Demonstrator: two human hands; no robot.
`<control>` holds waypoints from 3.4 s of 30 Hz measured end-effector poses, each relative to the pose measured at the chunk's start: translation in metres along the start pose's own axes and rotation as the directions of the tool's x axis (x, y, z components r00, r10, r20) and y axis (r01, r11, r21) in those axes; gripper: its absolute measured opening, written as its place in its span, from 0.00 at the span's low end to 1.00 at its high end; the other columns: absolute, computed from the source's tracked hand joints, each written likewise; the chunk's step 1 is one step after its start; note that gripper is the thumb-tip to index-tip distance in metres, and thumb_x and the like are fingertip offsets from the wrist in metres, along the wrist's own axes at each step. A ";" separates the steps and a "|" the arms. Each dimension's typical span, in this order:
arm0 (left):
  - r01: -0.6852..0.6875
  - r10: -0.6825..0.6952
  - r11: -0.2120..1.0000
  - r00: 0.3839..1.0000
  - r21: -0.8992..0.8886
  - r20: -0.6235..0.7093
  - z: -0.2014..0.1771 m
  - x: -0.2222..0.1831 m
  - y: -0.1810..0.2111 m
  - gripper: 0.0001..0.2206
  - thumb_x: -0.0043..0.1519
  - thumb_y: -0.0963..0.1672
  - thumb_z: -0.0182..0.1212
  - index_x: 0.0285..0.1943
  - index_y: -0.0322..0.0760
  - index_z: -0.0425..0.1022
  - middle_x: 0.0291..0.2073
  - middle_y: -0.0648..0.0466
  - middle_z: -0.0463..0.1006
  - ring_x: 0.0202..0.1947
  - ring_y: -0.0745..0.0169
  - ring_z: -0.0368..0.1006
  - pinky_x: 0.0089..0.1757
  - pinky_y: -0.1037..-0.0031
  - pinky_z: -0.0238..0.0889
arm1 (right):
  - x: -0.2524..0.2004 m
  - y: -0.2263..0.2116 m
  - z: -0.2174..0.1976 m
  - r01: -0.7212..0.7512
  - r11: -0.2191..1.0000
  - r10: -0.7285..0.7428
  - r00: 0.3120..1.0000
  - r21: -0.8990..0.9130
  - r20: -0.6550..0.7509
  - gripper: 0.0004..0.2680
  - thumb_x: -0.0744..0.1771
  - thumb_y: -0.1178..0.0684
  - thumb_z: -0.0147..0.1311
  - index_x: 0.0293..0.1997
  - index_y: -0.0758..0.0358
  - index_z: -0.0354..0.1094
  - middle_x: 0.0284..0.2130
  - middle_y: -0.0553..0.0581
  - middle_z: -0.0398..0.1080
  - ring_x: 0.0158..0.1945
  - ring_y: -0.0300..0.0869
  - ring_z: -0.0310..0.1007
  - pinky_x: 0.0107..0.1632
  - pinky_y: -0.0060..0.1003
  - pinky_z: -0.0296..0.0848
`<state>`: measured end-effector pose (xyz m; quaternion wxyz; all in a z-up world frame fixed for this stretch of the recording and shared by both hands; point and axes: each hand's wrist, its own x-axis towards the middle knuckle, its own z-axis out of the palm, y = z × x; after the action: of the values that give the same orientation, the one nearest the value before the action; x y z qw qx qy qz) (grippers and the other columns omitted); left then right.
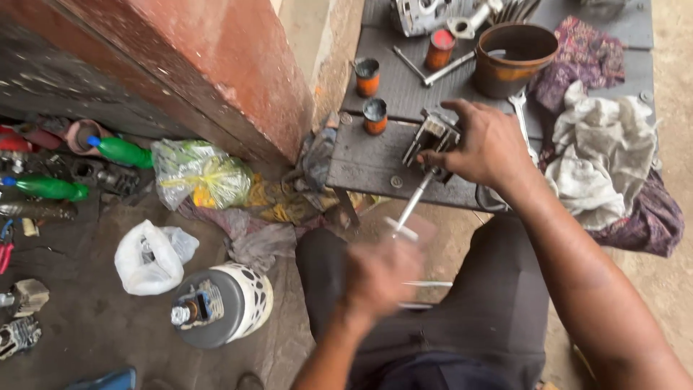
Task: Cleaning and assembling internal components of a motorcycle engine head.
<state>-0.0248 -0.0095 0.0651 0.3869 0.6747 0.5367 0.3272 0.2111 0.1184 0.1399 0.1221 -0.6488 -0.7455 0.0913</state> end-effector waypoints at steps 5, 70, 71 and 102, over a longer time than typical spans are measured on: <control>-0.098 0.089 0.974 0.995 0.206 0.051 0.013 -0.004 -0.017 0.10 0.65 0.42 0.52 0.50 0.35 0.76 0.20 0.48 0.77 0.20 0.53 0.77 0.24 0.63 0.68 | 0.000 -0.001 -0.002 0.004 0.999 -0.003 1.000 0.040 -0.024 0.36 0.55 0.30 0.70 0.62 0.65 0.67 0.44 0.70 0.76 0.49 0.59 0.76 0.53 0.50 0.72; -0.162 0.168 0.986 0.927 -0.045 0.334 0.029 -0.008 -0.017 0.29 0.61 0.55 0.72 0.67 0.40 0.71 0.35 0.54 0.81 0.24 0.67 0.74 0.31 0.68 0.73 | 0.004 -0.026 -0.004 -0.219 0.973 0.228 0.964 -0.076 0.137 0.40 0.54 0.27 0.69 0.70 0.55 0.61 0.49 0.68 0.66 0.56 0.58 0.66 0.52 0.52 0.73; -0.111 0.121 0.992 0.959 -0.054 0.257 0.018 0.002 -0.018 0.29 0.62 0.53 0.65 0.71 0.41 0.69 0.33 0.54 0.84 0.22 0.63 0.74 0.29 0.65 0.72 | 0.003 -0.025 -0.002 -0.219 0.974 0.223 0.971 -0.057 0.081 0.36 0.55 0.30 0.68 0.67 0.56 0.63 0.49 0.65 0.68 0.56 0.56 0.67 0.52 0.51 0.73; 0.233 -0.234 0.908 0.971 -0.348 0.041 0.012 -0.021 -0.061 0.10 0.69 0.43 0.52 0.49 0.29 0.76 0.26 0.35 0.72 0.26 0.42 0.68 0.31 0.59 0.63 | -0.004 -0.024 0.008 -0.187 0.981 0.182 0.979 -0.051 -0.091 0.25 0.59 0.31 0.65 0.51 0.61 0.73 0.41 0.62 0.74 0.47 0.55 0.76 0.46 0.48 0.76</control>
<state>-0.0474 -0.0245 0.0058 0.5368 0.5257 0.5469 0.3693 0.1866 0.1109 0.1386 0.1257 -0.7217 -0.6787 0.0519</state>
